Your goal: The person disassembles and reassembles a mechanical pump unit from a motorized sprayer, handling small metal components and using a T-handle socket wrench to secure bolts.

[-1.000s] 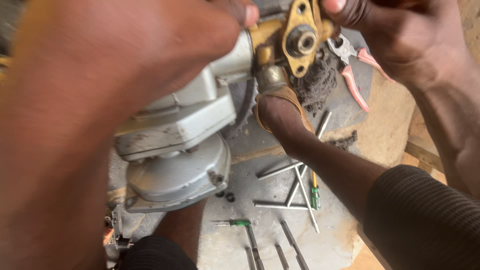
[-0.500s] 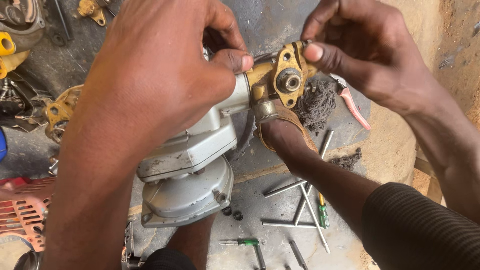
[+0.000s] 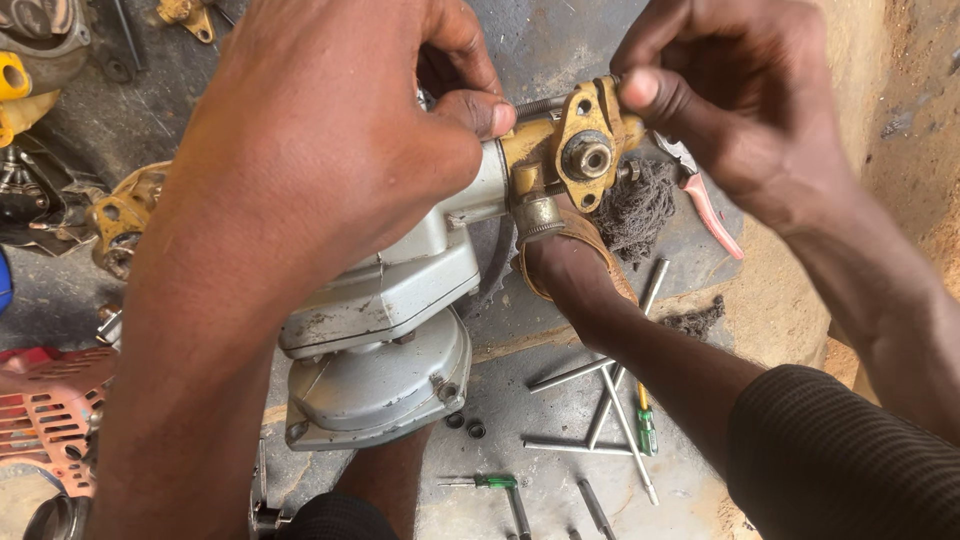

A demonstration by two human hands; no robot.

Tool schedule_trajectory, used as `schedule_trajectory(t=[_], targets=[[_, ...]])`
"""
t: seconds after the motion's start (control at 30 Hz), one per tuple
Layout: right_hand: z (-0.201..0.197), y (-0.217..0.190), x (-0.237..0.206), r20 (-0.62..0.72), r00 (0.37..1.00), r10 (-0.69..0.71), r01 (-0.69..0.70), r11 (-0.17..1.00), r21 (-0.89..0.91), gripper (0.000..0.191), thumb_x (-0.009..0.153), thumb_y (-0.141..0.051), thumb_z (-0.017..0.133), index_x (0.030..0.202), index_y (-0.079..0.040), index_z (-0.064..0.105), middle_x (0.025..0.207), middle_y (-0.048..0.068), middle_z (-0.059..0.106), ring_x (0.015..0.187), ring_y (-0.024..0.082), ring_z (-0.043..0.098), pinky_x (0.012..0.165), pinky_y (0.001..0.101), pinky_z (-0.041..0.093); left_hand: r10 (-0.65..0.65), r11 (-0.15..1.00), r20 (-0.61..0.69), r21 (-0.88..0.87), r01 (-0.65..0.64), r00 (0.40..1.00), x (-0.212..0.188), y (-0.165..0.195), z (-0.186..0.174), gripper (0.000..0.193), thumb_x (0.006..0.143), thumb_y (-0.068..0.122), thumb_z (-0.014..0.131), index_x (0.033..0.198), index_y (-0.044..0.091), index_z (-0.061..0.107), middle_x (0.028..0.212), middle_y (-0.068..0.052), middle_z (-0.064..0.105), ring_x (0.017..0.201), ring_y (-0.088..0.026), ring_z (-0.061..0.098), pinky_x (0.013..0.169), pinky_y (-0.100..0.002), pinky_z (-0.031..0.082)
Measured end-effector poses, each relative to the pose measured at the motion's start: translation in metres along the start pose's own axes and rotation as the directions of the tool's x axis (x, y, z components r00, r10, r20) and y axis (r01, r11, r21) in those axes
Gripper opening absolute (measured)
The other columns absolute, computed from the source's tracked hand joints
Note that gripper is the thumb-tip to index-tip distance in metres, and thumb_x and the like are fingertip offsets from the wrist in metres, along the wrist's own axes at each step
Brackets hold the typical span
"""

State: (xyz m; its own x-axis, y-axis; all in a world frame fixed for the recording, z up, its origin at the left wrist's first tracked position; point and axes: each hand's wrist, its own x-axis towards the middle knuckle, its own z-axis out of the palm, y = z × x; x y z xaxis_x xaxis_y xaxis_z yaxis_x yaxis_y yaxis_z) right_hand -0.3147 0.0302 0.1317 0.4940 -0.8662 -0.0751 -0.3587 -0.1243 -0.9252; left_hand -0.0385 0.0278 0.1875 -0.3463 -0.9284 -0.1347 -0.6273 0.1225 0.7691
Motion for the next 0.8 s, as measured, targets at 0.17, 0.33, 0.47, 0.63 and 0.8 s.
schedule_trajectory(t=[0.17, 0.33, 0.47, 0.63, 0.8], targets=[[0.003, -0.014, 0.008, -0.003, 0.985, 0.175, -0.174, 0.980, 0.091, 0.022, 0.109, -0.016, 0.062, 0.090, -0.006, 0.066, 0.076, 0.001, 0.063, 0.063, 0.006, 0.055, 0.059, 0.0231, 0.046, 0.005, 0.998, 0.007, 0.057, -0.006, 1.000, 0.000, 0.000, 0.000, 0.015, 0.083, 0.020, 0.082, 0.088, 0.008, 0.075, 0.079, -0.008, 0.072, 0.072, -0.023, 0.067, 0.069, -0.042, 0.048], [-0.003, -0.019, 0.005, 0.006, 0.989, 0.146, -0.146, 0.979, 0.141, 0.009, 0.096, -0.011, 0.072, 0.098, -0.006, 0.065, 0.089, 0.002, 0.067, 0.081, 0.007, 0.064, 0.073, 0.0224, 0.054, 0.031, 0.997, -0.009, 0.067, -0.030, 0.999, -0.002, -0.002, 0.001, 0.016, 0.083, 0.020, 0.083, 0.089, 0.007, 0.076, 0.079, -0.009, 0.072, 0.072, -0.024, 0.067, 0.069, -0.042, 0.048], [0.003, -0.004, -0.002, -0.041, 0.999, 0.002, 0.003, 0.992, 0.126, 0.014, 0.109, -0.009, 0.074, 0.100, -0.003, 0.065, 0.093, 0.004, 0.068, 0.085, 0.008, 0.066, 0.080, 0.0209, 0.055, -0.014, 1.000, 0.009, 0.026, 0.014, 1.000, -0.002, -0.003, 0.002, 0.014, 0.084, 0.021, 0.080, 0.090, 0.009, 0.075, 0.081, -0.007, 0.072, 0.073, -0.022, 0.067, 0.071, -0.041, 0.048], [0.013, -0.001, -0.001, -0.126, 0.992, -0.006, 0.013, 0.999, 0.050, 0.015, 0.107, -0.014, 0.069, 0.100, -0.004, 0.061, 0.085, 0.003, 0.063, 0.071, 0.008, 0.057, 0.063, 0.0244, 0.048, 0.099, 0.993, -0.029, 0.065, -0.096, 0.995, -0.001, -0.002, 0.001, 0.016, 0.084, 0.019, 0.083, 0.089, 0.005, 0.075, 0.081, -0.010, 0.072, 0.074, -0.027, 0.066, 0.068, -0.043, 0.047], [0.017, 0.009, 0.004, -0.099, 0.975, -0.198, 0.161, 0.942, -0.293, 0.032, 0.118, -0.022, 0.055, 0.094, -0.002, 0.061, 0.080, 0.007, 0.059, 0.063, 0.012, 0.053, 0.057, 0.0296, 0.043, 0.015, 0.995, 0.023, 0.099, -0.017, 1.000, 0.003, 0.002, -0.001, 0.016, 0.082, 0.019, 0.083, 0.088, 0.006, 0.076, 0.080, -0.010, 0.072, 0.072, -0.026, 0.066, 0.065, -0.043, 0.047]])
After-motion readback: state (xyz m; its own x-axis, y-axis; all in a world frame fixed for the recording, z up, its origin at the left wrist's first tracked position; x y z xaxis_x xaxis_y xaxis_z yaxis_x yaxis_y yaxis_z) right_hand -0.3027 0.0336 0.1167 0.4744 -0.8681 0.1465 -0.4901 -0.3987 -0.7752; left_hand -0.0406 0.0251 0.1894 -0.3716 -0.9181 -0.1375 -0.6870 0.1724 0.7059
